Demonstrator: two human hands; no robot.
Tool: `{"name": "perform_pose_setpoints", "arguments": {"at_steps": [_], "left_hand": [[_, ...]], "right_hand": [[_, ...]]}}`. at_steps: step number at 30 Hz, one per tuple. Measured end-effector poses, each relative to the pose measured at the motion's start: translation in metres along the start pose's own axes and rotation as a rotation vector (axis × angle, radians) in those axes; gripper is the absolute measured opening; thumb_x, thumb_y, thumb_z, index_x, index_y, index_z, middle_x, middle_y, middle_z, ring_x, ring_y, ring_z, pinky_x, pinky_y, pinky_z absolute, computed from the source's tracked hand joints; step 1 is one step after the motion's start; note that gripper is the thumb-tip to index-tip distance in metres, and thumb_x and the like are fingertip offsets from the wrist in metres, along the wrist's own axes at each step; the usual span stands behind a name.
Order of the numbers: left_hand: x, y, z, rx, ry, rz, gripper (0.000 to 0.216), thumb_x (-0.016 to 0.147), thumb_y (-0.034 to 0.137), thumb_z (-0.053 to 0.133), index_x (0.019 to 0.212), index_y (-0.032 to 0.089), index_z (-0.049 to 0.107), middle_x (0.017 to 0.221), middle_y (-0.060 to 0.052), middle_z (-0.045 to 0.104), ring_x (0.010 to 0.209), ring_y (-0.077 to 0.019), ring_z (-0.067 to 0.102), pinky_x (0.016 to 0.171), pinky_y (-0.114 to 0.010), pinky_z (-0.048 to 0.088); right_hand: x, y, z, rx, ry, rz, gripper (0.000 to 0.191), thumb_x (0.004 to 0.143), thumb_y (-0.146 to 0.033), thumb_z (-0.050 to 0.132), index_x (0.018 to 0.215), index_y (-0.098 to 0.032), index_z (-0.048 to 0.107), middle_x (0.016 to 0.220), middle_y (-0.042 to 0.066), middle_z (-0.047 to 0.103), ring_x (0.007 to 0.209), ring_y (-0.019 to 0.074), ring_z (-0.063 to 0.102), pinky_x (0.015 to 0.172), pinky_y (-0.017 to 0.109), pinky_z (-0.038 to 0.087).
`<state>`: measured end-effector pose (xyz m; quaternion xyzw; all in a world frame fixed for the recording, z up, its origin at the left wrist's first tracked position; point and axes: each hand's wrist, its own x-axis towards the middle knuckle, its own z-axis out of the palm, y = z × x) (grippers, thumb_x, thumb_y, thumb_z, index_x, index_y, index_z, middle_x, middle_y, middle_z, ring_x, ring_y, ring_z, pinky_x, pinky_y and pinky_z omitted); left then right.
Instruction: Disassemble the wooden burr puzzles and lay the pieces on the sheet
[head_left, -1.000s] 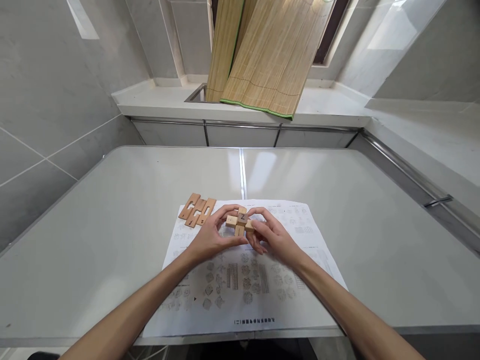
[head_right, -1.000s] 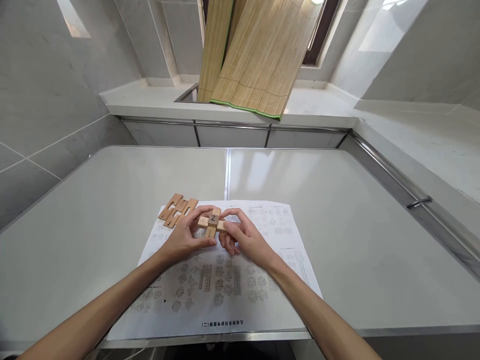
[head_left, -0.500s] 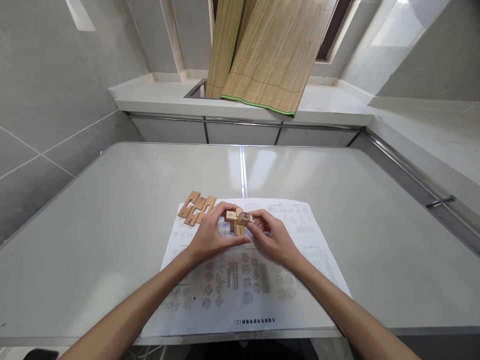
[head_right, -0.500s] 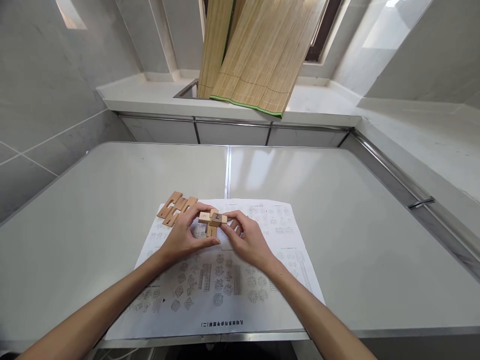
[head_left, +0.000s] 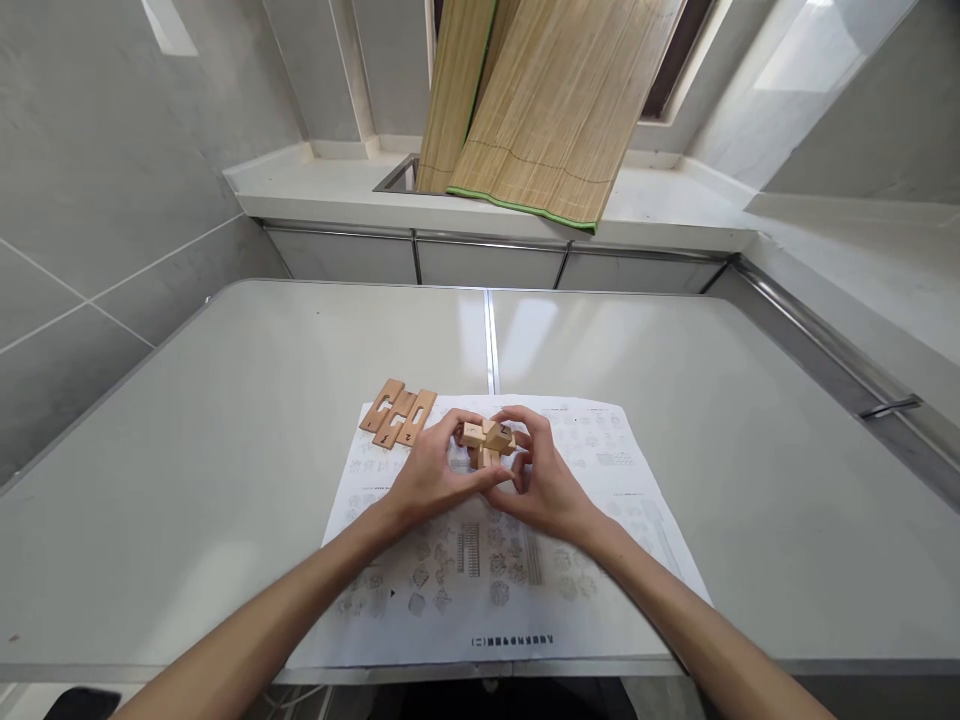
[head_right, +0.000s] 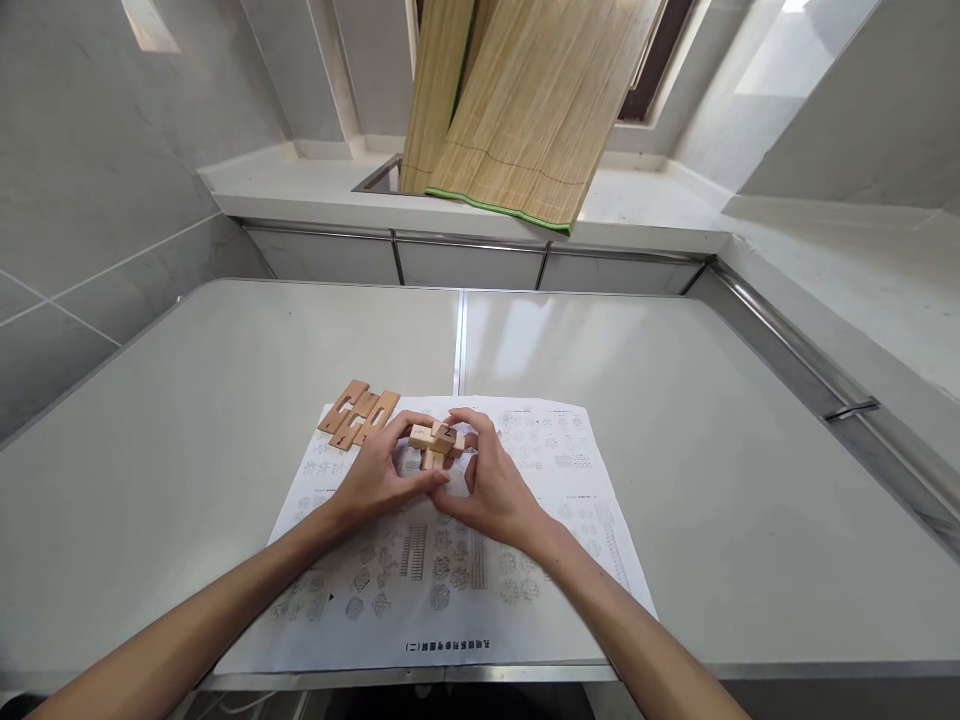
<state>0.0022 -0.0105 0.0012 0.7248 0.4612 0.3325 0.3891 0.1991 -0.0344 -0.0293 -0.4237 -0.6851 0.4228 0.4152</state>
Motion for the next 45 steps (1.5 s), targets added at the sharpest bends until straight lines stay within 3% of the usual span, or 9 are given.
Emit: {"name": "perform_pose_setpoints", "arguments": {"at_steps": [5,11,17,21,25,32,36,40,45], "left_hand": [[-0.004,0.006,0.005,-0.124,-0.080,-0.041,0.042,0.086,0.053,0.075,0.110,0.021,0.062,0.097,-0.003,0.072,0.086,-0.0218,0.065,0.078,-0.032,0.050],[0.000,0.007,0.001,-0.188,-0.071,-0.168,0.034,0.091,0.053,0.066,0.101,0.021,0.063,0.089,-0.002,0.068,0.082,-0.0209,0.064,0.074,-0.032,0.050],[0.007,-0.003,-0.006,-0.314,0.027,-0.194,0.051,0.097,0.069,0.052,0.095,0.020,0.063,0.077,-0.002,0.065,0.079,-0.0221,0.064,0.081,-0.037,0.052],[0.010,-0.008,-0.008,-0.391,0.041,-0.134,0.063,0.099,0.075,0.040,0.095,0.018,0.067,0.080,-0.005,0.063,0.079,-0.0223,0.061,0.083,-0.039,0.052],[0.010,-0.007,-0.009,-0.382,0.055,-0.141,0.058,0.095,0.071,0.055,0.114,0.018,0.065,0.084,-0.005,0.067,0.084,-0.0233,0.064,0.087,-0.039,0.053],[0.007,-0.007,-0.008,-0.369,0.027,-0.191,0.062,0.079,0.055,0.081,0.127,0.022,0.059,0.120,-0.010,0.071,0.113,-0.0280,0.070,0.096,-0.038,0.056],[0.006,-0.010,-0.007,-0.322,-0.001,-0.131,0.059,0.079,0.051,0.084,0.125,0.023,0.060,0.119,-0.009,0.070,0.110,-0.0262,0.068,0.096,-0.038,0.055],[0.006,-0.010,-0.007,-0.244,-0.039,-0.076,0.059,0.076,0.047,0.089,0.122,0.024,0.061,0.115,-0.006,0.069,0.104,-0.0237,0.066,0.091,-0.034,0.055],[0.005,-0.004,-0.006,-0.173,-0.047,-0.073,0.063,0.074,0.050,0.090,0.123,0.025,0.060,0.116,-0.005,0.068,0.105,-0.0245,0.067,0.092,-0.035,0.055]], "right_hand": [[-0.001,0.000,0.001,-0.241,0.089,-0.189,0.060,0.084,-0.021,0.074,0.136,-0.035,0.047,0.137,0.011,0.053,0.097,0.0256,0.066,0.058,0.033,0.054],[0.001,-0.004,-0.002,-0.287,0.128,-0.232,0.064,0.081,-0.023,0.075,0.139,-0.033,0.050,0.129,0.011,0.058,0.095,0.0261,0.067,0.058,0.036,0.057],[0.003,-0.004,-0.007,-0.310,0.196,-0.224,0.065,0.079,-0.025,0.079,0.137,-0.031,0.050,0.127,0.011,0.060,0.103,0.0288,0.066,0.059,0.036,0.058],[0.006,-0.003,-0.007,-0.359,0.172,-0.161,0.061,0.081,-0.032,0.080,0.135,-0.028,0.053,0.130,0.012,0.058,0.109,0.0303,0.065,0.078,0.044,0.062],[0.007,0.000,-0.006,-0.428,0.132,-0.148,0.053,0.083,-0.036,0.080,0.131,-0.026,0.059,0.131,0.014,0.057,0.123,0.0355,0.058,0.099,0.055,0.057],[0.006,0.006,-0.005,-0.469,0.140,-0.072,0.053,0.084,-0.043,0.082,0.131,-0.027,0.062,0.135,0.015,0.056,0.130,0.0394,0.051,0.105,0.063,0.051],[0.007,0.005,-0.009,-0.320,0.146,-0.037,0.052,0.093,-0.048,0.074,0.139,-0.030,0.057,0.138,0.013,0.055,0.134,0.0359,0.050,0.109,0.058,0.049],[0.011,0.000,-0.013,-0.187,0.183,-0.067,0.025,0.102,-0.046,0.063,0.118,-0.028,0.067,0.127,0.011,0.061,0.125,0.0304,0.058,0.109,0.051,0.048],[0.012,-0.007,-0.016,-0.032,0.145,-0.037,0.025,0.103,-0.049,0.059,0.102,-0.026,0.069,0.116,0.009,0.064,0.116,0.0277,0.061,0.105,0.045,0.047]]}}
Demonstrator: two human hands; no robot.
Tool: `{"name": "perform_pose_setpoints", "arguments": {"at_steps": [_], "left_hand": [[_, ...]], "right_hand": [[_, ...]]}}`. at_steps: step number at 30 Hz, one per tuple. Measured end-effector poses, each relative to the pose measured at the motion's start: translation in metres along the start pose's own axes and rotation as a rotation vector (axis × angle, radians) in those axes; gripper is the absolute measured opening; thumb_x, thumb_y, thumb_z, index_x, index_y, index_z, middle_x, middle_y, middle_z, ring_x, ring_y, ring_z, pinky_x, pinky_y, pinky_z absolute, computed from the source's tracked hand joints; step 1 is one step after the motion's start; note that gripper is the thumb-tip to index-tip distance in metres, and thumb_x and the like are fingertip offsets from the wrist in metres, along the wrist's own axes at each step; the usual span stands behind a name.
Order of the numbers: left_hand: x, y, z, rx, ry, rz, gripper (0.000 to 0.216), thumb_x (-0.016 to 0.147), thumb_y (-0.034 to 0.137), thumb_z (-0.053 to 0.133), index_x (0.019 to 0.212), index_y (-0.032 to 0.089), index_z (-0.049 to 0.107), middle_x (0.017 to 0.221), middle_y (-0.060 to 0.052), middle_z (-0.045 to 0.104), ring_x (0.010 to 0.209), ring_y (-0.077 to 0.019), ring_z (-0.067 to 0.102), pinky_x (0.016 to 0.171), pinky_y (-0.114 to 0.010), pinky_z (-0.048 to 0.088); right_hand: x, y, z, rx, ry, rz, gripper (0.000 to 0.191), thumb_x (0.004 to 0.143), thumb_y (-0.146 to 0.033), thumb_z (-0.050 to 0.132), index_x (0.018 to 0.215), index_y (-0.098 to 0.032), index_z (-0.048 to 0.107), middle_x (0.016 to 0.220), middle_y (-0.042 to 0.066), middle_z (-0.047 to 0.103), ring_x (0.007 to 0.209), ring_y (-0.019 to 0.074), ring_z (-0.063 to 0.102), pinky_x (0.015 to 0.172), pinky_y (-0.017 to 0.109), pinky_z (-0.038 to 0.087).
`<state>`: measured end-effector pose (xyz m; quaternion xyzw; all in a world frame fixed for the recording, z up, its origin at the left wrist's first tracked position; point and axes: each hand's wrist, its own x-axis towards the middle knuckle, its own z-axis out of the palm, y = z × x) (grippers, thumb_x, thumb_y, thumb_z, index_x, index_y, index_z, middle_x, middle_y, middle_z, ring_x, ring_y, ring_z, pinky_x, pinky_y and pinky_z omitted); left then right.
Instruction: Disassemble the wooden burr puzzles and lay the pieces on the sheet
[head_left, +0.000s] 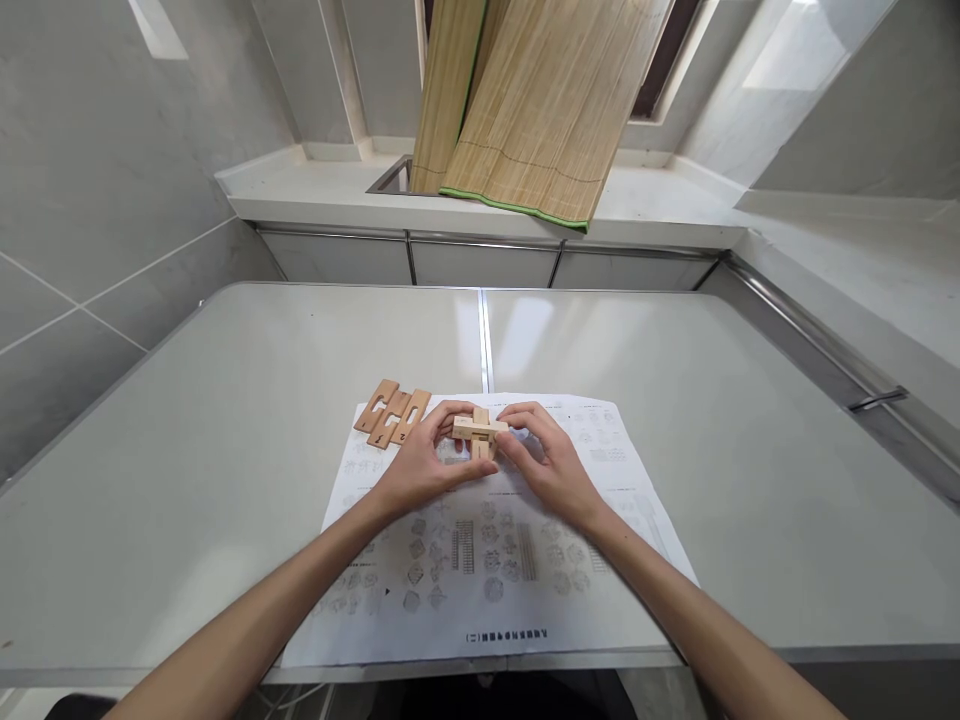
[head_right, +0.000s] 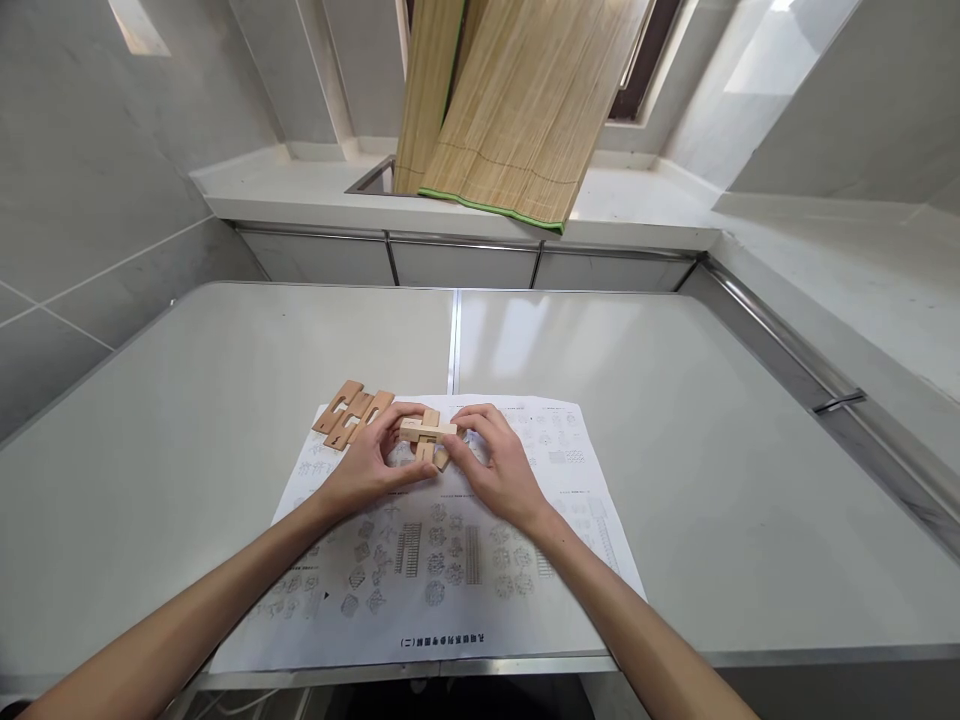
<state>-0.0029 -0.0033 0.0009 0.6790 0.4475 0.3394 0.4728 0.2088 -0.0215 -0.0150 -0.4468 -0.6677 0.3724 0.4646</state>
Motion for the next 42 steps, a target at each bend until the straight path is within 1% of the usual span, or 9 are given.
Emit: {"name": "perform_pose_setpoints", "arguments": {"at_steps": [3,6,9,12,18,21,27,33,42], "left_hand": [[0.000,0.002,0.001,0.031,0.023,0.013,0.066,0.074,0.052,0.090,0.124,0.023,0.058,0.113,-0.005,0.069,0.103,-0.0248,0.067,0.092,-0.036,0.055],[0.001,-0.001,-0.001,0.137,0.047,0.062,0.070,0.074,0.055,0.089,0.128,0.023,0.057,0.105,-0.004,0.068,0.098,-0.0241,0.065,0.088,-0.037,0.053],[0.002,-0.004,-0.006,0.346,0.003,0.136,0.072,0.076,0.059,0.087,0.131,0.024,0.057,0.098,-0.002,0.064,0.090,-0.0233,0.062,0.081,-0.036,0.051],[0.002,-0.006,-0.011,0.438,-0.058,0.207,0.068,0.078,0.061,0.085,0.129,0.025,0.057,0.104,-0.004,0.063,0.090,-0.0233,0.061,0.081,-0.037,0.051],[0.004,-0.006,-0.024,0.558,-0.088,0.258,0.066,0.078,0.064,0.084,0.127,0.027,0.058,0.130,-0.010,0.060,0.110,-0.0292,0.062,0.091,-0.043,0.054],[0.005,-0.009,-0.029,0.658,-0.113,0.326,0.066,0.079,0.062,0.084,0.128,0.026,0.058,0.132,-0.011,0.059,0.120,-0.0321,0.060,0.097,-0.045,0.054],[0.006,-0.016,-0.028,0.753,-0.144,0.359,0.065,0.083,0.065,0.078,0.130,0.024,0.057,0.131,-0.013,0.061,0.116,-0.0327,0.062,0.091,-0.045,0.056],[0.006,-0.015,-0.021,0.811,-0.149,0.384,0.064,0.085,0.064,0.077,0.130,0.022,0.058,0.129,-0.014,0.064,0.112,-0.0335,0.065,0.090,-0.047,0.056],[0.003,-0.018,-0.015,0.792,-0.123,0.428,0.072,0.086,0.064,0.076,0.142,0.026,0.053,0.139,-0.014,0.061,0.123,-0.0355,0.063,0.097,-0.050,0.056]], "right_hand": [[0.001,-0.003,-0.002,0.126,-0.004,0.053,0.028,0.103,-0.049,0.058,0.094,-0.025,0.069,0.110,0.007,0.066,0.111,0.0254,0.061,0.103,0.041,0.046],[0.001,-0.005,-0.003,0.237,0.075,0.144,0.028,0.101,-0.049,0.061,0.091,-0.024,0.066,0.099,0.005,0.067,0.099,0.0233,0.062,0.095,0.038,0.048],[0.002,-0.005,-0.003,0.325,0.159,0.246,0.027,0.098,-0.050,0.064,0.092,-0.023,0.064,0.083,0.002,0.066,0.083,0.0208,0.060,0.083,0.034,0.050],[0.002,-0.001,-0.003,0.364,0.218,0.309,0.027,0.098,-0.050,0.062,0.095,-0.023,0.062,0.073,-0.001,0.061,0.070,0.0178,0.056,0.072,0.031,0.048],[-0.001,0.003,0.000,-0.058,0.212,0.316,0.030,0.100,-0.053,0.055,0.094,-0.024,0.063,0.066,-0.004,0.054,0.061,0.0174,0.051,0.059,0.029,0.040],[-0.002,0.002,0.002,-0.272,0.169,0.278,0.026,0.101,-0.049,0.054,0.095,-0.025,0.061,0.059,-0.006,0.051,0.055,0.0177,0.051,0.057,0.029,0.038],[-0.003,0.002,0.004,-0.440,0.128,0.214,0.025,0.103,-0.045,0.051,0.094,-0.025,0.062,0.067,-0.002,0.062,0.060,0.0194,0.058,0.062,0.031,0.040],[-0.001,0.009,0.002,-0.399,0.145,0.138,0.023,0.104,-0.042,0.052,0.100,-0.023,0.065,0.097,0.006,0.072,0.071,0.0208,0.062,0.071,0.036,0.048],[-0.002,0.012,0.004,-0.276,0.041,0.115,0.024,0.104,-0.041,0.052,0.109,-0.023,0.068,0.096,0.006,0.073,0.070,0.0202,0.064,0.066,0.036,0.052]]}}
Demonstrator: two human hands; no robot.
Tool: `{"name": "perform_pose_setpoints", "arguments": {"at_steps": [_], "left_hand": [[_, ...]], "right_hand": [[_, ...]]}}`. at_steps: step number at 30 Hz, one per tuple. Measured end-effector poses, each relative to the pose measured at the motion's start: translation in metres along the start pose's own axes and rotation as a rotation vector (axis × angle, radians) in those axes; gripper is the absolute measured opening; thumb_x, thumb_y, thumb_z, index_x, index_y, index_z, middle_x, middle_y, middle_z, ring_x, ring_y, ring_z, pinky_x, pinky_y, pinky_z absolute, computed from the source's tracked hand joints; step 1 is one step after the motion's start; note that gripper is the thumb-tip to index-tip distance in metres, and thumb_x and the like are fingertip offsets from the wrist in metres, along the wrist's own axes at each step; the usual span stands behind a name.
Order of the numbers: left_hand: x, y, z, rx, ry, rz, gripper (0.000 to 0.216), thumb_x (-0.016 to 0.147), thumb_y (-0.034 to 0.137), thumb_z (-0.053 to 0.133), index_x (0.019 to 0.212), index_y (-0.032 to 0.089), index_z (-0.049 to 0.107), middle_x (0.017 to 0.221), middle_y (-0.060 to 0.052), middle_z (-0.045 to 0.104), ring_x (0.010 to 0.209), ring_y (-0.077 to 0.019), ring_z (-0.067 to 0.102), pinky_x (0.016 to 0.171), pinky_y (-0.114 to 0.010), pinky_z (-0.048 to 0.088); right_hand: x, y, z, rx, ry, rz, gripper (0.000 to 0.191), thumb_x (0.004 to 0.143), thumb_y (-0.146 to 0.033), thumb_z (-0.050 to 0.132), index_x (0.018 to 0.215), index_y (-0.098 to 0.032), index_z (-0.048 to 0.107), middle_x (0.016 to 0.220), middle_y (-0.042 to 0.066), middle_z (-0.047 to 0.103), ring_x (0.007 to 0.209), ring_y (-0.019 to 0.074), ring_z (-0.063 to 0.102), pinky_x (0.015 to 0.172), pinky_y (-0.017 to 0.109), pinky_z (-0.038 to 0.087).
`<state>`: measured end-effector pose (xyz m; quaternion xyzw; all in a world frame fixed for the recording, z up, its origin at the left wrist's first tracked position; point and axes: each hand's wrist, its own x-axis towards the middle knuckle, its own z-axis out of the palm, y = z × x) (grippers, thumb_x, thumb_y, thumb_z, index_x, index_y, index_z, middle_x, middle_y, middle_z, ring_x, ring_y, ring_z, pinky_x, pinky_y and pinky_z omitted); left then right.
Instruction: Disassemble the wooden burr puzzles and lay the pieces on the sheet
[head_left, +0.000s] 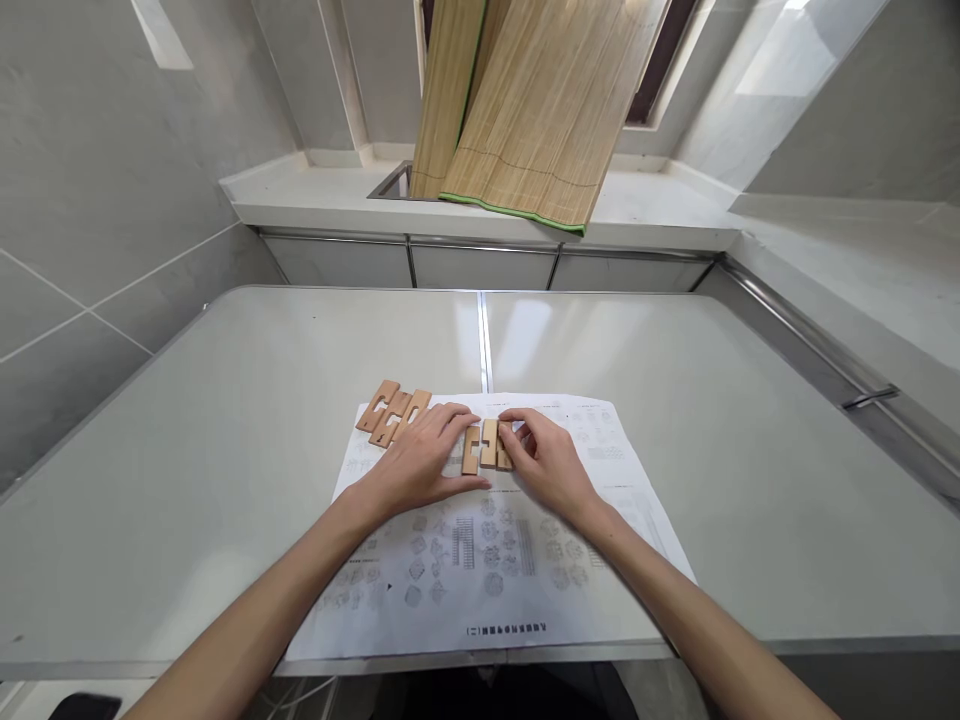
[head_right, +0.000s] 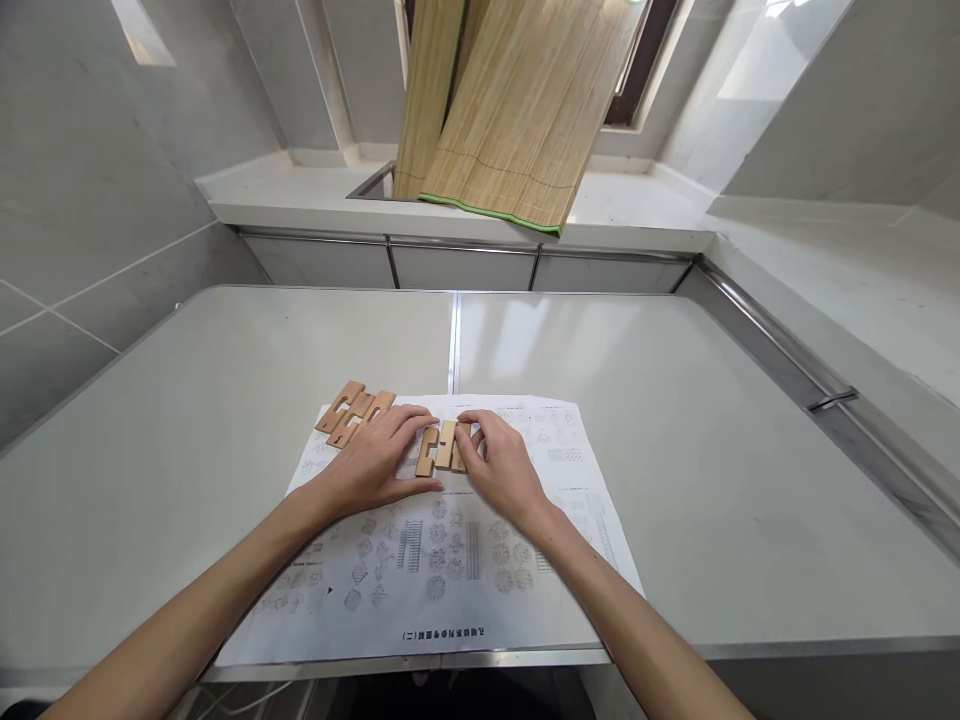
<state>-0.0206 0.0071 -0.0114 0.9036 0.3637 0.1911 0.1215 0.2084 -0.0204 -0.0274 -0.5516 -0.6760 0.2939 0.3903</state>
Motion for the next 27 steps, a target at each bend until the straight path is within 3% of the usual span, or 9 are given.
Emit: {"name": "perform_pose_setpoints", "arguments": {"at_steps": [4,10,21,27], "left_hand": [[0.000,0.001,0.002,-0.018,0.017,0.019,0.079,0.085,0.062,0.079,0.147,0.026,0.048,0.143,-0.015,0.060,0.131,-0.0370,0.059,0.104,-0.053,0.054],[0.002,0.003,0.001,-0.091,0.009,0.030,0.073,0.085,0.059,0.080,0.144,0.027,0.049,0.137,-0.013,0.064,0.127,-0.0346,0.061,0.106,-0.051,0.053],[0.001,0.001,-0.002,-0.109,-0.001,-0.056,0.065,0.087,0.054,0.079,0.140,0.026,0.053,0.126,-0.010,0.069,0.117,-0.0320,0.065,0.096,-0.046,0.056],[0.001,-0.004,-0.015,0.047,-0.022,0.023,0.035,0.095,0.036,0.064,0.130,0.031,0.065,0.128,-0.008,0.068,0.113,-0.0294,0.064,0.090,-0.043,0.052]], "right_hand": [[-0.002,-0.004,0.001,0.075,-0.059,-0.021,0.023,0.104,-0.038,0.053,0.116,-0.024,0.067,0.098,0.006,0.074,0.071,0.0190,0.065,0.063,0.034,0.051],[-0.003,-0.008,0.001,0.201,-0.149,-0.022,0.024,0.102,-0.028,0.051,0.123,-0.024,0.063,0.086,0.002,0.072,0.077,0.0196,0.068,0.069,0.033,0.053],[-0.003,-0.005,0.001,0.106,-0.003,0.006,0.018,0.099,-0.025,0.048,0.108,-0.023,0.063,0.086,0.003,0.069,0.072,0.0200,0.065,0.067,0.033,0.050],[-0.003,-0.005,0.001,0.074,-0.010,-0.046,0.017,0.098,-0.023,0.048,0.106,-0.023,0.063,0.089,0.003,0.070,0.069,0.0179,0.060,0.064,0.031,0.048]]}}
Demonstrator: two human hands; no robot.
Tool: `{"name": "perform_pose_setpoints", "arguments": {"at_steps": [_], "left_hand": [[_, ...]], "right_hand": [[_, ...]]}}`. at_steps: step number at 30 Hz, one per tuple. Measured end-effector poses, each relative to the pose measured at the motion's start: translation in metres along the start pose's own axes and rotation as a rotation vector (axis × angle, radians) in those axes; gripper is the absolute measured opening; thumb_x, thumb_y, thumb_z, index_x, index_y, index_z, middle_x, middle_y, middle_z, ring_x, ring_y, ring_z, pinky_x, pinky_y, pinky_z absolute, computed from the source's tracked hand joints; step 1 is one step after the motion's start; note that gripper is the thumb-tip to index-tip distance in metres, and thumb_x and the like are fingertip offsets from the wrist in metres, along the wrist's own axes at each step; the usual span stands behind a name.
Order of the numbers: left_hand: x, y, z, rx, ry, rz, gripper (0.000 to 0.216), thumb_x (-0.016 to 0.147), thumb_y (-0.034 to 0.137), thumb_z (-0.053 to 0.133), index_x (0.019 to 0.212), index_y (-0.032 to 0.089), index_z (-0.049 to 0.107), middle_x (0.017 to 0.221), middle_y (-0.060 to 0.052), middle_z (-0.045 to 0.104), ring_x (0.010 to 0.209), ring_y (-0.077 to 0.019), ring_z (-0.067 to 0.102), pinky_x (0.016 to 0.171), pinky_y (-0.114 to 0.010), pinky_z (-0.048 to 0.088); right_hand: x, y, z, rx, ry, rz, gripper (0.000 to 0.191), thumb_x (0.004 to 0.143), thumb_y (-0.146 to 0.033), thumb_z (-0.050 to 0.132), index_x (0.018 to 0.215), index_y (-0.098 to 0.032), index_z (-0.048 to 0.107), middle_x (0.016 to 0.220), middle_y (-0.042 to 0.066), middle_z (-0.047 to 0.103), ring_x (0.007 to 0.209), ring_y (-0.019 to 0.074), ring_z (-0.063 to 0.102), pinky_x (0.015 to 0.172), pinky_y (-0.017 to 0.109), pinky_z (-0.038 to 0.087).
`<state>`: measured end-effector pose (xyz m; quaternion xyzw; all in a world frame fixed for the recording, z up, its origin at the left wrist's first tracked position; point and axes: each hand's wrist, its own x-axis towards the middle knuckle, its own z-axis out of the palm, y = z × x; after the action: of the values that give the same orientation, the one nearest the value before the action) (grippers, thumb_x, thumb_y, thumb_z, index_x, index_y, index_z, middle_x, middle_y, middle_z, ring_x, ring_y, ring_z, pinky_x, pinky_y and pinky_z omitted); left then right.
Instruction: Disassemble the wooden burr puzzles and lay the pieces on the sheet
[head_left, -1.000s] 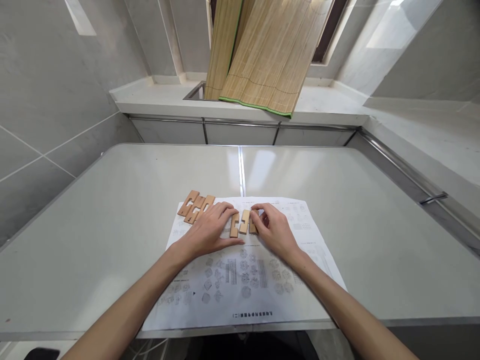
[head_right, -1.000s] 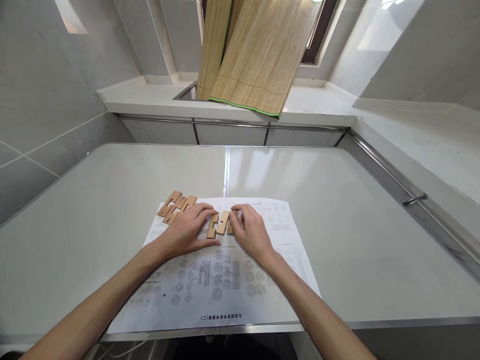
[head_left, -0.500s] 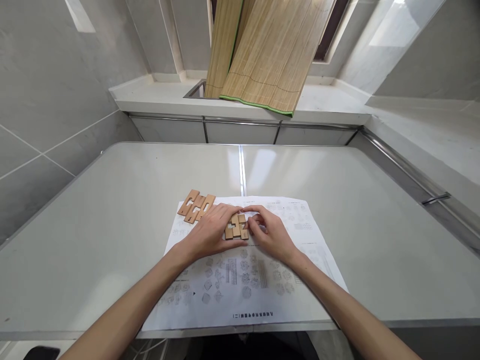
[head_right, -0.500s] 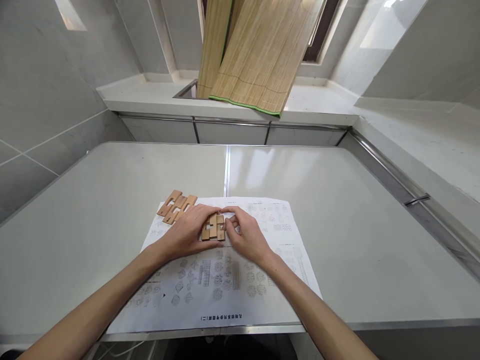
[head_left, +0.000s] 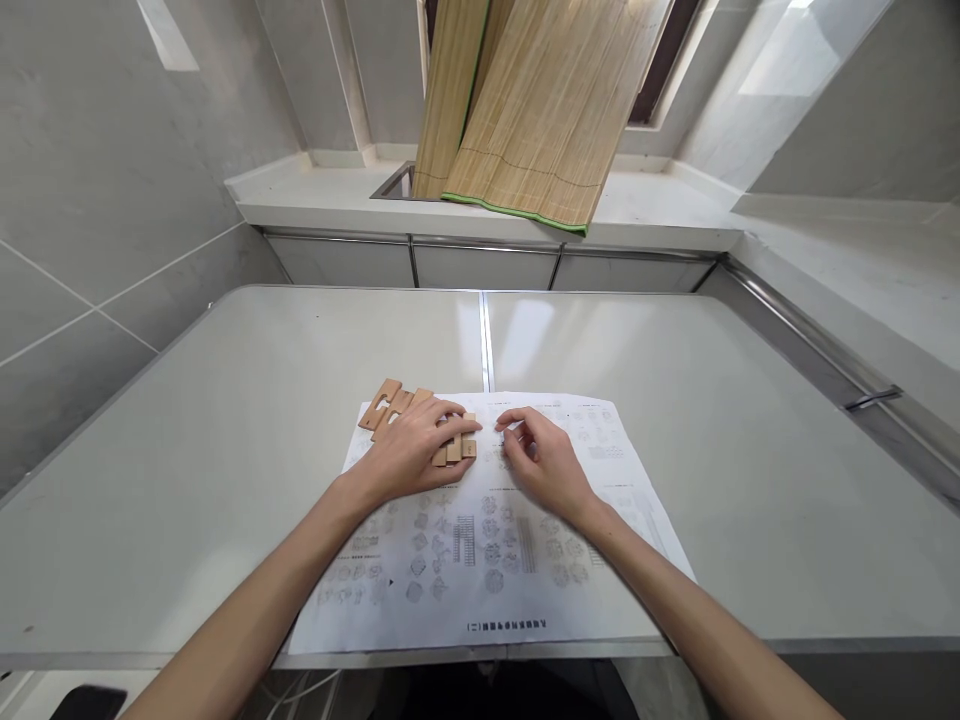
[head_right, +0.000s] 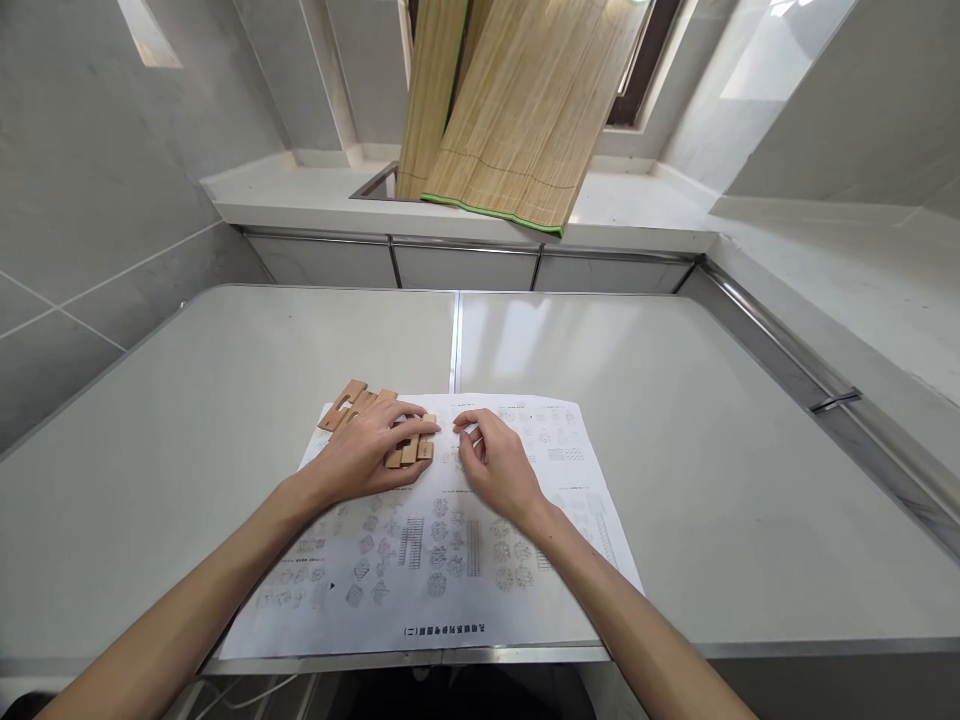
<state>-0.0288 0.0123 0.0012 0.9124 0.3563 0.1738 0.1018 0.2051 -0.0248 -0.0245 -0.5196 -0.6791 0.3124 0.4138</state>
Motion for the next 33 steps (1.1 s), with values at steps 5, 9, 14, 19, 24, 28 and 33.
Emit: {"name": "perform_pose_setpoints", "arguments": {"at_steps": [5,9,14,19,24,28,33], "left_hand": [[0.000,-0.005,-0.005,0.020,0.047,-0.014,0.035,0.084,0.028,0.066,0.119,0.028,0.067,0.124,-0.007,0.071,0.114,-0.0309,0.064,0.098,-0.047,0.047],[0.000,-0.005,-0.006,-0.034,0.069,-0.064,0.025,0.087,0.039,0.068,0.109,0.026,0.065,0.119,-0.005,0.075,0.113,-0.0305,0.066,0.099,-0.047,0.046],[0.000,-0.006,-0.006,-0.039,0.079,-0.073,0.019,0.083,0.026,0.064,0.101,0.026,0.065,0.120,-0.004,0.075,0.112,-0.0300,0.067,0.101,-0.048,0.046],[-0.003,-0.011,-0.014,-0.061,0.023,-0.038,0.042,0.073,0.017,0.061,0.113,0.028,0.067,0.124,-0.003,0.074,0.117,-0.0314,0.064,0.106,-0.049,0.046],[-0.003,-0.018,-0.026,-0.175,0.037,-0.111,0.048,0.077,0.023,0.066,0.124,0.029,0.067,0.133,-0.004,0.070,0.124,-0.0310,0.061,0.105,-0.046,0.049],[-0.002,-0.037,-0.027,-0.216,0.407,-0.414,0.023,0.093,0.037,0.063,0.110,0.025,0.073,0.121,-0.006,0.074,0.119,-0.0274,0.063,0.103,-0.041,0.050],[-0.010,-0.087,-0.023,-0.266,0.762,-0.779,0.026,0.095,0.044,0.059,0.095,0.021,0.071,0.107,-0.006,0.077,0.106,-0.0244,0.069,0.095,-0.036,0.052]], "right_hand": [[-0.001,0.000,0.000,-0.006,-0.010,-0.002,0.017,0.098,-0.023,0.048,0.105,-0.023,0.063,0.089,0.003,0.070,0.069,0.0182,0.060,0.062,0.032,0.048],[-0.001,0.000,-0.001,-0.009,-0.016,0.000,0.017,0.099,-0.024,0.048,0.104,-0.023,0.064,0.086,0.003,0.069,0.069,0.0189,0.060,0.062,0.033,0.048],[-0.001,0.002,0.000,-0.012,-0.022,0.011,0.017,0.099,-0.025,0.048,0.104,-0.024,0.064,0.084,0.003,0.067,0.068,0.0193,0.059,0.062,0.033,0.047],[-0.001,0.001,-0.001,-0.011,-0.029,0.013,0.017,0.098,-0.025,0.047,0.103,-0.024,0.064,0.081,0.002,0.066,0.067,0.0193,0.057,0.062,0.033,0.047],[0.000,0.001,-0.001,-0.015,-0.034,0.007,0.016,0.099,-0.026,0.048,0.103,-0.024,0.064,0.081,0.002,0.065,0.066,0.0189,0.056,0.063,0.033,0.047],[-0.001,0.002,-0.001,-0.007,-0.036,-0.001,0.017,0.100,-0.026,0.048,0.102,-0.024,0.064,0.081,0.002,0.066,0.066,0.0187,0.056,0.063,0.033,0.047],[-0.002,0.002,-0.001,-0.009,-0.042,0.000,0.018,0.100,-0.027,0.047,0.102,-0.024,0.064,0.082,0.003,0.066,0.068,0.0196,0.057,0.062,0.033,0.047]]}}
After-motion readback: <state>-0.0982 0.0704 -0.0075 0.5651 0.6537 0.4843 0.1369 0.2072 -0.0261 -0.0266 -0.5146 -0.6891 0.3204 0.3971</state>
